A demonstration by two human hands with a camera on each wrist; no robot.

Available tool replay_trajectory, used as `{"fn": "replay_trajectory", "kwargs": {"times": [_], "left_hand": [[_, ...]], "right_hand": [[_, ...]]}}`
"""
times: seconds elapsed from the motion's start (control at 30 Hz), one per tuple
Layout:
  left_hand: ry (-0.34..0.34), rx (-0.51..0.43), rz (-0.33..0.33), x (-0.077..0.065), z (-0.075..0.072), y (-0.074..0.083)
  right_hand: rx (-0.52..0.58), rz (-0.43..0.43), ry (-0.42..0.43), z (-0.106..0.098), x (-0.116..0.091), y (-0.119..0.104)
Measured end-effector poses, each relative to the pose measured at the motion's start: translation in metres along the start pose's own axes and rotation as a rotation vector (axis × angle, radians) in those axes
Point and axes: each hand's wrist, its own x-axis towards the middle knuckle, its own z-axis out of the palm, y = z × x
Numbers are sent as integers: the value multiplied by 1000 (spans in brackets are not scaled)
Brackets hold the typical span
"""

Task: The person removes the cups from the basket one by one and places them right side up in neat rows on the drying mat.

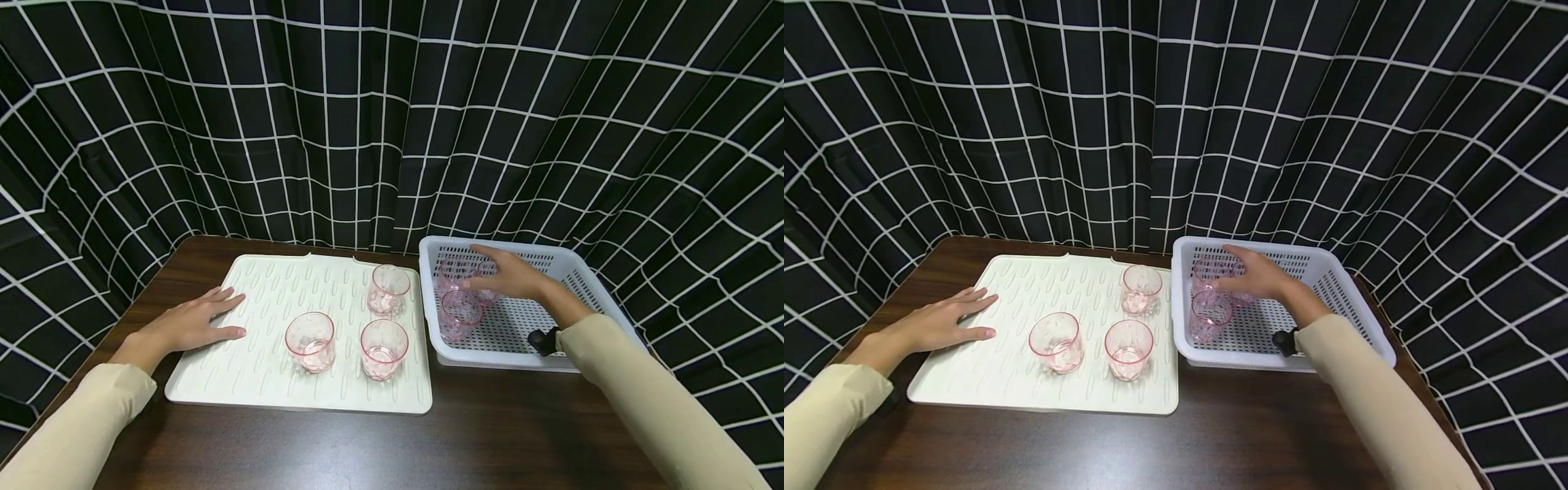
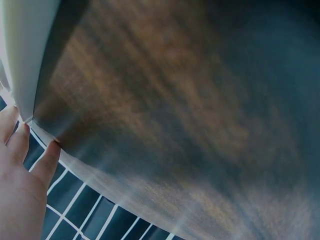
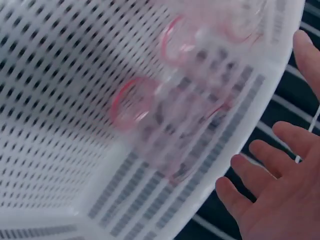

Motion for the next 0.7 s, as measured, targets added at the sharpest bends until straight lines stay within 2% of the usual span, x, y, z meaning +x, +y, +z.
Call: {"fn": "replay_trajectory", "kwargs": {"times": [0.3,0.5,0.7], "left_hand": [[1,3,2,-1,-1,1],[4,-14,5,-1,1,1],[6,-1,1,-1,0,2]], "right_hand": [[-1,102,-2,-3,-1,29],[-22,131,0,-1,1,37],[-31,126,-11,1,2,45]]}}
